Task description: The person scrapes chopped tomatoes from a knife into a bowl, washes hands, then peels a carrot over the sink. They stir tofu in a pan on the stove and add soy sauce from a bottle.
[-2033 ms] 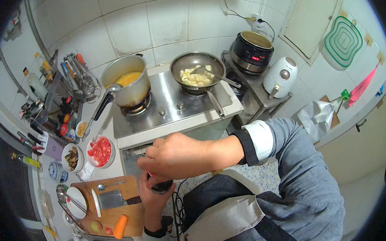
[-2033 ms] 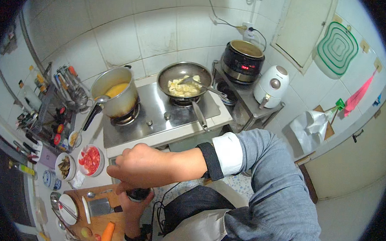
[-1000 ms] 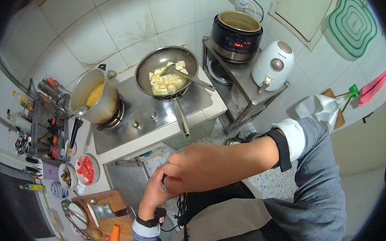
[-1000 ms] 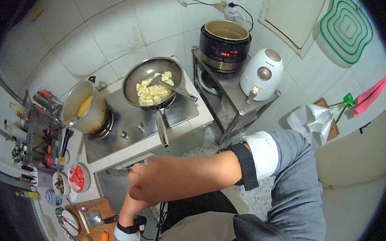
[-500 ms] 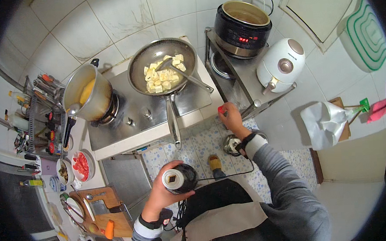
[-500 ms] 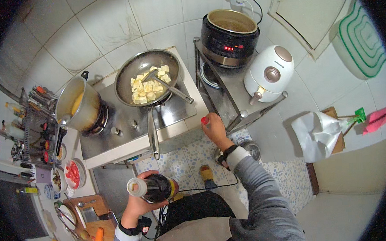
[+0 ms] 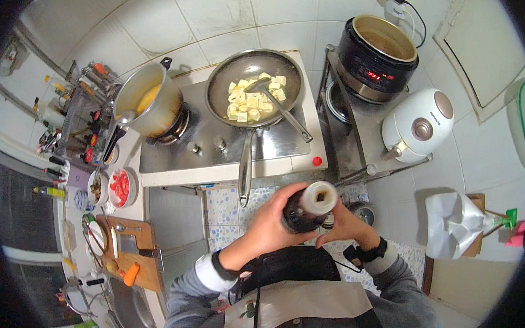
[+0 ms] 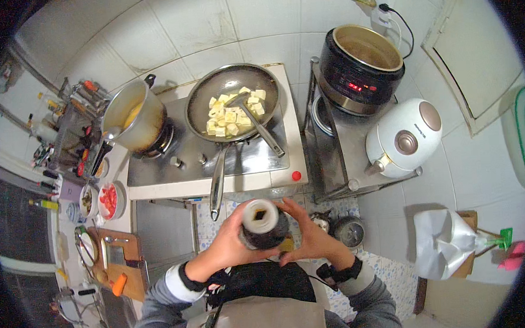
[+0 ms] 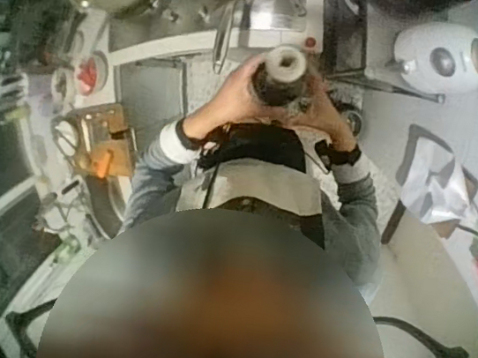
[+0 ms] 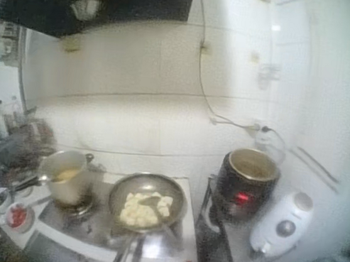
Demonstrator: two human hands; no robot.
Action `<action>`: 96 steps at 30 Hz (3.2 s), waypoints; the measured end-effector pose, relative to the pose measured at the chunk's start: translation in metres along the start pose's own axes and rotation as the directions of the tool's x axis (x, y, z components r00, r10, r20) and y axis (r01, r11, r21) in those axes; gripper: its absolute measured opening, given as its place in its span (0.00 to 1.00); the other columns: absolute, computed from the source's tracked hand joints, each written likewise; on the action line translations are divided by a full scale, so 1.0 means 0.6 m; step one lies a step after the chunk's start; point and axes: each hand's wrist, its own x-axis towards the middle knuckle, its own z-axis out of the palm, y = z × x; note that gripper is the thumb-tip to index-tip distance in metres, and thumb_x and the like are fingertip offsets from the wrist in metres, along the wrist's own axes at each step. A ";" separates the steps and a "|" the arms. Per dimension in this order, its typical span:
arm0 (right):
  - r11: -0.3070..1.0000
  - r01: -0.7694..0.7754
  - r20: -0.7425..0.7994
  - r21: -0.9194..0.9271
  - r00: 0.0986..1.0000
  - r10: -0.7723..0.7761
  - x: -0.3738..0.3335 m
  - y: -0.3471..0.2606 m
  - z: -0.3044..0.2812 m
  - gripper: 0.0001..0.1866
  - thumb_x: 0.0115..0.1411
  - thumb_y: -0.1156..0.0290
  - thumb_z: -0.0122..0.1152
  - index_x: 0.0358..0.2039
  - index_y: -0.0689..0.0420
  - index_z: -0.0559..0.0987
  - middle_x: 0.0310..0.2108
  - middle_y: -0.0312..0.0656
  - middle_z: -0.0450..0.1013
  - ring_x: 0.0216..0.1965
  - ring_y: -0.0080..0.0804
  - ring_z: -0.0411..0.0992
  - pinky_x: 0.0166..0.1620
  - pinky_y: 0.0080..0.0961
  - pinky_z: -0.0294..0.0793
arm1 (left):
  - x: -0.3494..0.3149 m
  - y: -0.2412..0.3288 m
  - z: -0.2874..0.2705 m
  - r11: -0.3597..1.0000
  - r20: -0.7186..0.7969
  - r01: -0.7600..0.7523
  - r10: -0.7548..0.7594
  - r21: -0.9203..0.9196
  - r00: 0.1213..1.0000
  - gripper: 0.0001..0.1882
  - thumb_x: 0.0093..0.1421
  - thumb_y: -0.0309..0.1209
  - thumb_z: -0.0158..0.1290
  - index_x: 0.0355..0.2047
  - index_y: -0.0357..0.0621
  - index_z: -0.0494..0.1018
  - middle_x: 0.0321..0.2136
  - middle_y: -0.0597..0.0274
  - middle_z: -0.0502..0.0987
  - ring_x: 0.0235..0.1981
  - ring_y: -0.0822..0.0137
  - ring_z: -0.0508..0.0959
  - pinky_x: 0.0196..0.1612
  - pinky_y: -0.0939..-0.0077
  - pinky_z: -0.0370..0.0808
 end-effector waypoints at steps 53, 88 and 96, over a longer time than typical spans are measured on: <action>0.726 -0.417 -0.499 -0.548 0.859 0.116 0.213 -0.019 -0.110 0.45 0.36 0.67 0.76 0.55 0.56 0.61 0.44 0.49 0.72 0.46 0.44 0.72 0.48 0.34 0.70 | 0.032 -0.120 -0.235 -0.152 0.487 0.464 -0.336 -0.873 0.806 0.18 0.67 0.42 0.39 0.47 0.42 0.66 0.18 0.75 0.59 0.09 0.86 0.56 0.08 0.91 0.53; 0.505 -0.503 -0.451 -0.702 0.862 0.231 0.235 -0.048 -0.127 0.44 0.36 0.59 0.72 0.54 0.58 0.63 0.42 0.57 0.71 0.43 0.54 0.71 0.44 0.41 0.71 | 0.036 -0.153 -0.215 -0.203 0.512 0.474 -0.223 -0.857 0.830 0.19 0.68 0.42 0.37 0.48 0.39 0.62 0.20 0.73 0.60 0.11 0.85 0.57 0.10 0.92 0.56; 0.483 -0.501 -0.448 -0.718 0.864 0.230 0.239 -0.058 -0.126 0.43 0.36 0.59 0.72 0.53 0.58 0.64 0.41 0.56 0.72 0.42 0.53 0.72 0.44 0.40 0.72 | 0.035 -0.156 -0.215 -0.186 0.511 0.478 -0.234 -0.859 0.827 0.19 0.68 0.42 0.37 0.48 0.39 0.62 0.20 0.74 0.60 0.11 0.86 0.57 0.11 0.92 0.56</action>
